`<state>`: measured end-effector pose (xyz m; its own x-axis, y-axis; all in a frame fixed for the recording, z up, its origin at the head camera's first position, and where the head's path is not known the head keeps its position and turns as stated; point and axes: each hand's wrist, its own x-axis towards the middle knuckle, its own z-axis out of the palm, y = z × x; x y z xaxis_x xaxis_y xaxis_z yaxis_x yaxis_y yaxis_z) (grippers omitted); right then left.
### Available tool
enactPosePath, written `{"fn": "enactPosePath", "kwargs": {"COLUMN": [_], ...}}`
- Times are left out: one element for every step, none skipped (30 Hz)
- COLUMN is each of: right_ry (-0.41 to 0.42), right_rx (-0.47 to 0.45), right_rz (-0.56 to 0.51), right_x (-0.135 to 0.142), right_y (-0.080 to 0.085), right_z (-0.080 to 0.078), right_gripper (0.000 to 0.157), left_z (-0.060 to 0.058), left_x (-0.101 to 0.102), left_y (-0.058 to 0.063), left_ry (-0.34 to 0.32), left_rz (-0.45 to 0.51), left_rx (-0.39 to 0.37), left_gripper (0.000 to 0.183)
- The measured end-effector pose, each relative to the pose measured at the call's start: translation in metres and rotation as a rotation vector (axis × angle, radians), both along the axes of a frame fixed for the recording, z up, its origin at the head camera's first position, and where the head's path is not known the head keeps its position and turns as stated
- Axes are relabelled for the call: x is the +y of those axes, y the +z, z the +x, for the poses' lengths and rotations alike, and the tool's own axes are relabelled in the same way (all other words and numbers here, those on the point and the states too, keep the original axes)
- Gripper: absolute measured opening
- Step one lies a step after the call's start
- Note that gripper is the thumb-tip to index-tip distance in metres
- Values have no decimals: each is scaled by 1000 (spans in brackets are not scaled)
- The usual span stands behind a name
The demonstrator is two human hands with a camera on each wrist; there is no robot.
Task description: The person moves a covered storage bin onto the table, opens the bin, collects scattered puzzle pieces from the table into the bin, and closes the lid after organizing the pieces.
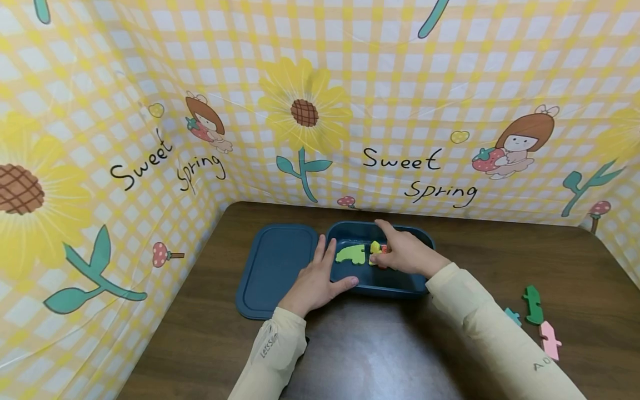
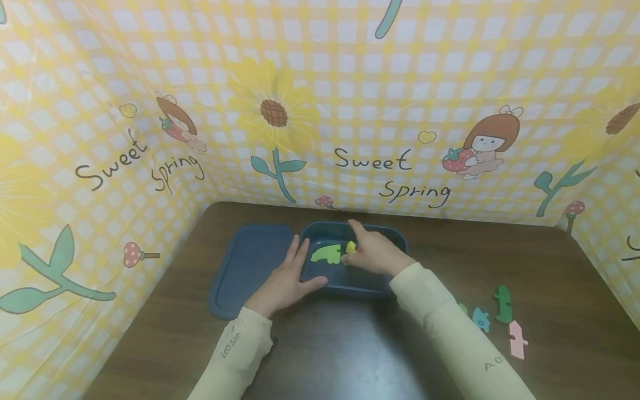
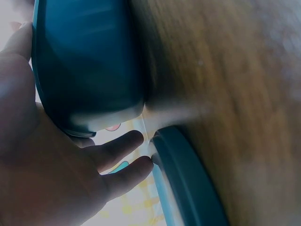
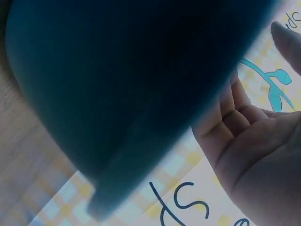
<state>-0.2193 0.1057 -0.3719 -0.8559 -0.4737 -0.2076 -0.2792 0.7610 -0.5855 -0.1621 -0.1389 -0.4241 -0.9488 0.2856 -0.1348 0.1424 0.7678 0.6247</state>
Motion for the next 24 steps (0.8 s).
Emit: {"fn": "enactPosePath", "kwargs": {"right_ry": [-2, 4, 8, 13, 15, 18, 23, 27, 25, 22, 19, 16, 11, 2, -6, -12, -17, -23, -25, -27, -29, -30, -32, -36], "right_rx": [1, 8, 18, 27, 35, 47, 57, 67, 74, 81, 85, 88, 87, 85, 82, 81, 81, 83, 90, 98, 104, 111, 116, 118], "right_rz": [3, 3, 4, 3, 1, 1, -2, -4, -6, -9, -16, -21, -29, -33, -38, -41, -42, -41, -43, -42, -42, -43, -45, -50], "right_x": [1, 1, 2, 3, 5, 6, 7, 9, 11, 13, 15, 18, 20, 23, 26, 29, 33, 37, 41, 45, 50, 54, 59, 63], "right_y": [0, 1, 1, 2, 3, 4, 5, 6, 7, 8, 8, 9, 10, 11, 12, 12, 13, 13, 13, 13, 13, 13, 12, 12], "right_z": [1, 1, 1, 2, 3, 3, 4, 5, 6, 7, 7, 8, 9, 10, 11, 12, 13, 13, 14, 15, 16, 18, 19, 21], "right_gripper": [90, 88, 85, 83, 81, 79, 77, 75, 73, 71, 69, 67, 65, 63, 62, 61, 60, 59, 57, 56, 55, 54, 53, 53], "left_z": [0, 0, 0, 0, 0, 0, 0, 0, 0, 0, 1, 1, 1, 1, 1, 1, 1, 1, 1, 1, 1, 1, 1, 1], "left_x": [0, 0, 0, 1, 1, 1, 1, 1, 1, 1, 1, 1, 1, 1, 1, 1, 1, 1, 1, 1, 1, 1, 1, 1], "left_y": [0, 0, 0, 0, 1, 1, 1, 1, 1, 1, 1, 2, 2, 2, 2, 2, 2, 2, 1, 1, 1, 0, 0, 0], "left_ry": [0, 1, 2, 3, 5, 4, 5, 7, 6, 6, 7, 8, 9, 9, 8, 8, 8, 7, 5, 4, 3, 3, 4, 4], "left_rz": [0, 1, 0, -1, 0, 1, 4, 4, 5, 7, 8, 6, 3, 1, 3, 2, 0, 0, 2, 4, 7, 7, 7, 7], "left_rx": [1, -1, -3, -6, -9, -8, -10, -14, -13, -11, -9, -8, -9, -7, -5, -5, -5, -5, -5, -5, -5, -7, -8, -10], "left_gripper": [103, 103, 103, 104, 104, 104, 103, 103, 103, 103, 103, 103, 103, 104, 104, 104, 105, 105, 105, 105, 105, 105, 105, 105]}}
